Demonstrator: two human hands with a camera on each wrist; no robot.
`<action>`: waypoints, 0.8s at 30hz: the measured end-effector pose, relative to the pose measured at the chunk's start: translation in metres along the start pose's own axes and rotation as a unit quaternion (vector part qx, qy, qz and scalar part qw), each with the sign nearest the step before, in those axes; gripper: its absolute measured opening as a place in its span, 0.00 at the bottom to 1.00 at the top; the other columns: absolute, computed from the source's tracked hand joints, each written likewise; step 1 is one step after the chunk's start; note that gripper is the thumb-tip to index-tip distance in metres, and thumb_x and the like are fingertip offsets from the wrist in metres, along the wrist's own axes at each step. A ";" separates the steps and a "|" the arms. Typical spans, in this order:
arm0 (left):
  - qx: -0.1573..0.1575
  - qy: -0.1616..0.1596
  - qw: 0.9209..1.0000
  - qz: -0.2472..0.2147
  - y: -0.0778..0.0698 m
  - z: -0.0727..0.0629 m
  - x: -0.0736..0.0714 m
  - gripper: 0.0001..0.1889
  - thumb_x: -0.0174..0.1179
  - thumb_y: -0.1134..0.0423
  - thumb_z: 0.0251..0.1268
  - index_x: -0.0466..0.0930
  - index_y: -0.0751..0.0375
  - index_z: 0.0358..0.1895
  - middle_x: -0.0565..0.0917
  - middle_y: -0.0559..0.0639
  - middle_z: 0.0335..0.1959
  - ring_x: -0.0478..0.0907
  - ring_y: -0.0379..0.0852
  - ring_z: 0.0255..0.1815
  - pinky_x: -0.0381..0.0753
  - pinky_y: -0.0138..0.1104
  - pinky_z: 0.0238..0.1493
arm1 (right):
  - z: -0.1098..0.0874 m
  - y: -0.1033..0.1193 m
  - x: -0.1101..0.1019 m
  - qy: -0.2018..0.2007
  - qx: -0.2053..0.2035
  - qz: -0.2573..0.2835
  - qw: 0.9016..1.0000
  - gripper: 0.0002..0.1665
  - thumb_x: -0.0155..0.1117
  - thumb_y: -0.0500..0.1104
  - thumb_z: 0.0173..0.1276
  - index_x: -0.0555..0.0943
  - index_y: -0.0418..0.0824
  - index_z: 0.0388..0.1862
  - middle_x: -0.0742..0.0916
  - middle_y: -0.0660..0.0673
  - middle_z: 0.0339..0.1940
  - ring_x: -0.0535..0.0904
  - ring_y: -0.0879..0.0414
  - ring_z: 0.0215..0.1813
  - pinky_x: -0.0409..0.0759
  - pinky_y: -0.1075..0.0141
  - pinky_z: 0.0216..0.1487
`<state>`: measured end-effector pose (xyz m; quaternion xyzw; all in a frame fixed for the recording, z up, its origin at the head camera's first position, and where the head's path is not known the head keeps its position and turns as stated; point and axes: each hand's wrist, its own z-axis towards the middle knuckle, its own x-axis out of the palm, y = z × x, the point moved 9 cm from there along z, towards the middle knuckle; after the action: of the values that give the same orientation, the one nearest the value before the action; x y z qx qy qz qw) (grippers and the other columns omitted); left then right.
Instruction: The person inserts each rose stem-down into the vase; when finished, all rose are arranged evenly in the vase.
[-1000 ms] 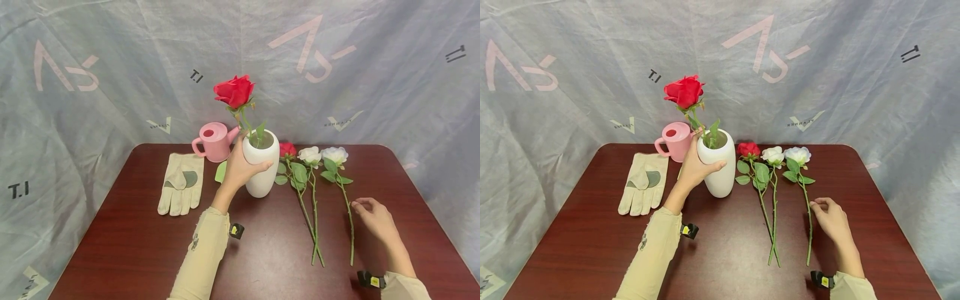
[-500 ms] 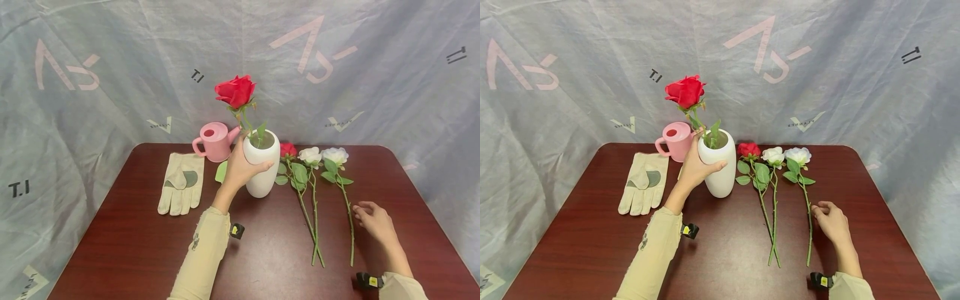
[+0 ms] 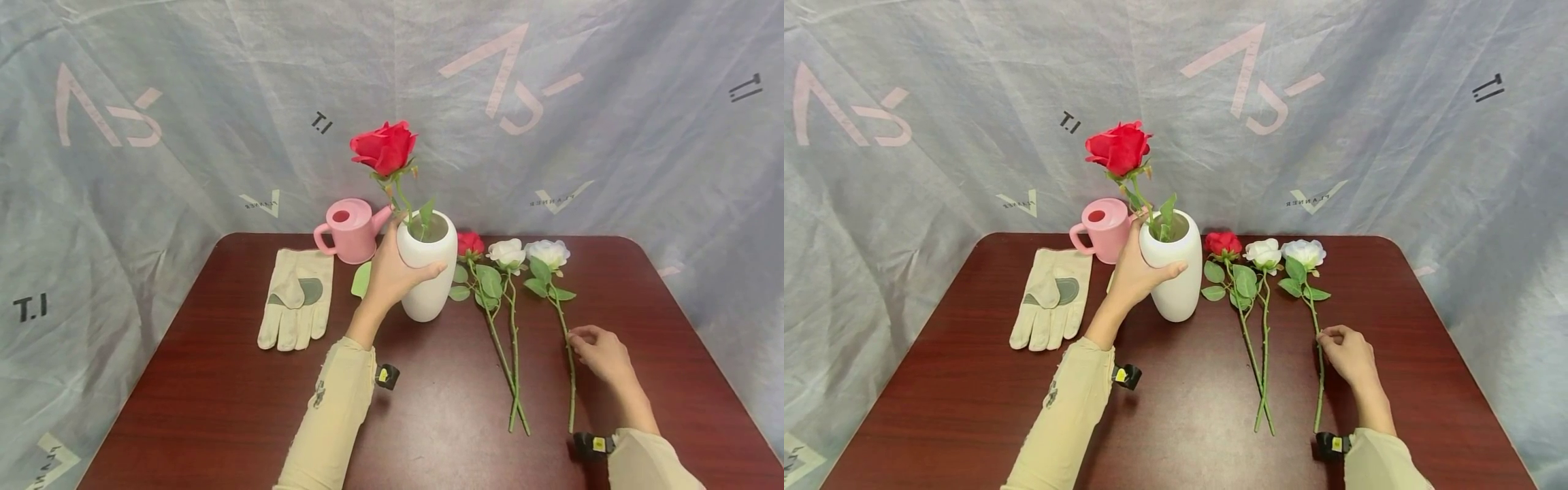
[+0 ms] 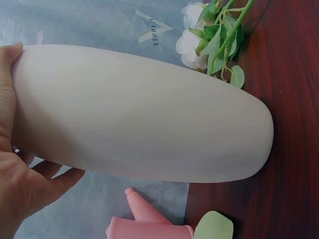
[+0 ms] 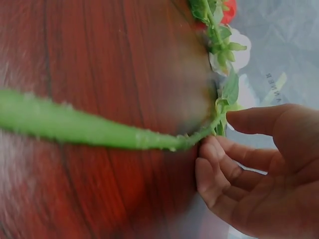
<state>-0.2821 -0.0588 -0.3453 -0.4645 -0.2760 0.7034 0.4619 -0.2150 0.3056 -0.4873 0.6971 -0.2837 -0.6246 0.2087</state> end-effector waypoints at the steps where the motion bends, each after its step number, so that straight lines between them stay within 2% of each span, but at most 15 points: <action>1: 0.000 0.000 1.000 0.000 0.000 0.000 0.000 0.49 0.75 0.49 0.35 0.59 0.49 0.67 0.74 0.43 0.56 0.73 0.39 0.50 0.73 0.38 0.48 | 0.001 0.000 0.000 -0.006 0.003 -0.006 1.000 0.26 0.52 0.48 0.69 0.74 0.23 0.48 0.85 0.34 0.32 0.80 0.57 0.26 0.76 0.63 0.26; 3: -0.001 0.000 1.000 0.000 0.001 0.000 0.000 0.50 0.75 0.49 0.35 0.59 0.49 0.67 0.74 0.44 0.56 0.73 0.39 0.50 0.73 0.38 0.48 | 0.002 0.001 -0.001 -0.016 0.008 -0.020 1.000 0.25 0.53 0.48 0.68 0.75 0.24 0.46 0.85 0.36 0.30 0.79 0.55 0.26 0.74 0.62 0.26; 9: 0.002 0.000 1.000 -0.002 0.001 0.000 0.000 0.50 0.75 0.50 0.35 0.58 0.50 0.67 0.74 0.44 0.56 0.73 0.39 0.50 0.73 0.38 0.49 | 0.005 0.005 -0.002 -0.037 0.018 -0.058 0.998 0.22 0.57 0.49 0.65 0.77 0.28 0.39 0.84 0.33 0.34 0.77 0.37 0.36 0.72 0.51 0.32; 15: 0.004 0.000 1.000 -0.006 -0.001 0.001 0.000 0.50 0.75 0.51 0.36 0.58 0.51 0.67 0.73 0.44 0.57 0.73 0.39 0.51 0.73 0.38 0.49 | 0.005 0.005 -0.001 -0.059 0.023 -0.065 0.996 0.15 0.58 0.42 0.61 0.76 0.28 0.36 0.82 0.36 0.27 0.76 0.35 0.34 0.70 0.46 0.34; 18: 0.003 -0.002 1.000 -0.007 0.000 0.000 -0.001 0.50 0.75 0.51 0.35 0.58 0.51 0.68 0.72 0.44 0.57 0.73 0.39 0.51 0.73 0.37 0.50 | 0.007 0.004 0.001 -0.046 0.017 -0.065 0.997 0.16 0.55 0.41 0.62 0.75 0.26 0.37 0.82 0.35 0.29 0.76 0.36 0.35 0.71 0.47 0.34; 20: 0.002 -0.001 1.000 -0.009 0.000 0.000 -0.001 0.50 0.76 0.51 0.35 0.58 0.51 0.68 0.73 0.44 0.57 0.73 0.39 0.51 0.73 0.37 0.50 | 0.008 0.002 0.003 -0.021 0.016 -0.058 0.998 0.17 0.53 0.42 0.63 0.74 0.25 0.39 0.81 0.35 0.29 0.77 0.39 0.33 0.72 0.50 0.33; 24: 0.000 0.002 1.000 -0.011 0.001 0.000 0.000 0.50 0.75 0.51 0.36 0.58 0.51 0.68 0.73 0.44 0.57 0.73 0.38 0.50 0.73 0.38 0.49 | 0.006 -0.004 0.011 0.051 0.037 0.025 0.998 0.20 0.48 0.42 0.67 0.72 0.23 0.44 0.80 0.37 0.31 0.77 0.50 0.32 0.78 0.59 0.32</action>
<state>-0.2828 -0.0591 -0.3461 -0.4623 -0.2802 0.6974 0.4706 -0.2193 0.3015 -0.4990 0.7278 -0.3133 -0.5720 0.2123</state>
